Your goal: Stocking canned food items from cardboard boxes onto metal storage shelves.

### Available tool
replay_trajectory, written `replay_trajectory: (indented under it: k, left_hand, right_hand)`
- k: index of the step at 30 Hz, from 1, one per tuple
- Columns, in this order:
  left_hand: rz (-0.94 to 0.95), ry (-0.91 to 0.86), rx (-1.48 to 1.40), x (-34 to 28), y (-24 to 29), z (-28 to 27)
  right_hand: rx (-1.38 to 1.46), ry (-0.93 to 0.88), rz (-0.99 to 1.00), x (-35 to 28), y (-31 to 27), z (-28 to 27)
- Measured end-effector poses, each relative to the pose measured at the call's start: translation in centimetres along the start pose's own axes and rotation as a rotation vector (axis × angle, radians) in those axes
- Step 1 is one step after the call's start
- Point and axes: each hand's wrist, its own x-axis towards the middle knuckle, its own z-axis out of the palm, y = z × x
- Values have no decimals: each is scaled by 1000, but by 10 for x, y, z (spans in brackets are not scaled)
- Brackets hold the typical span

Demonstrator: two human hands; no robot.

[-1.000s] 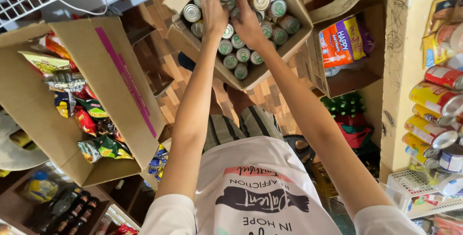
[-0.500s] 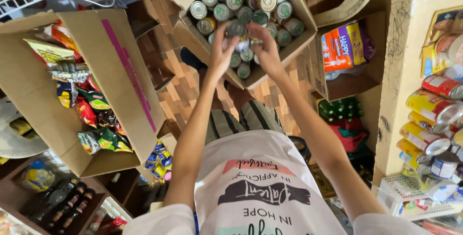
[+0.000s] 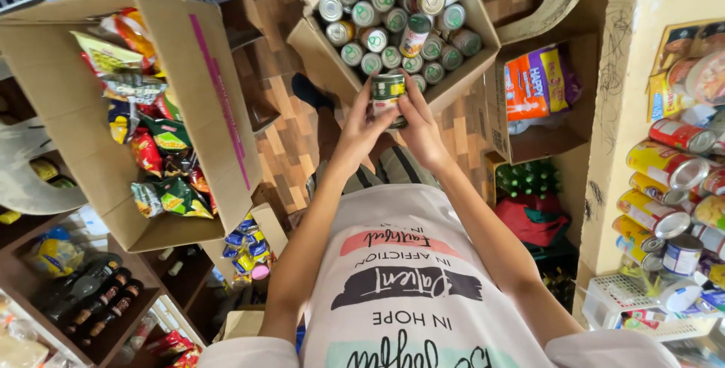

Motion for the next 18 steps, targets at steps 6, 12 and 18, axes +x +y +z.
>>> replay_trajectory:
  k: [6, 12, 18]
  left_hand:
    - [159, 7, -176, -47, 67, -8]
    - [256, 46, -131, -86, 120, -32]
    - [416, 127, -81, -112, 161, -70]
  right_hand:
    - [108, -446, -359, -50, -30, 36]
    - [-106, -564, -393, -75, -55, 87]
    - [-162, -688, -457, -86, -61, 151]
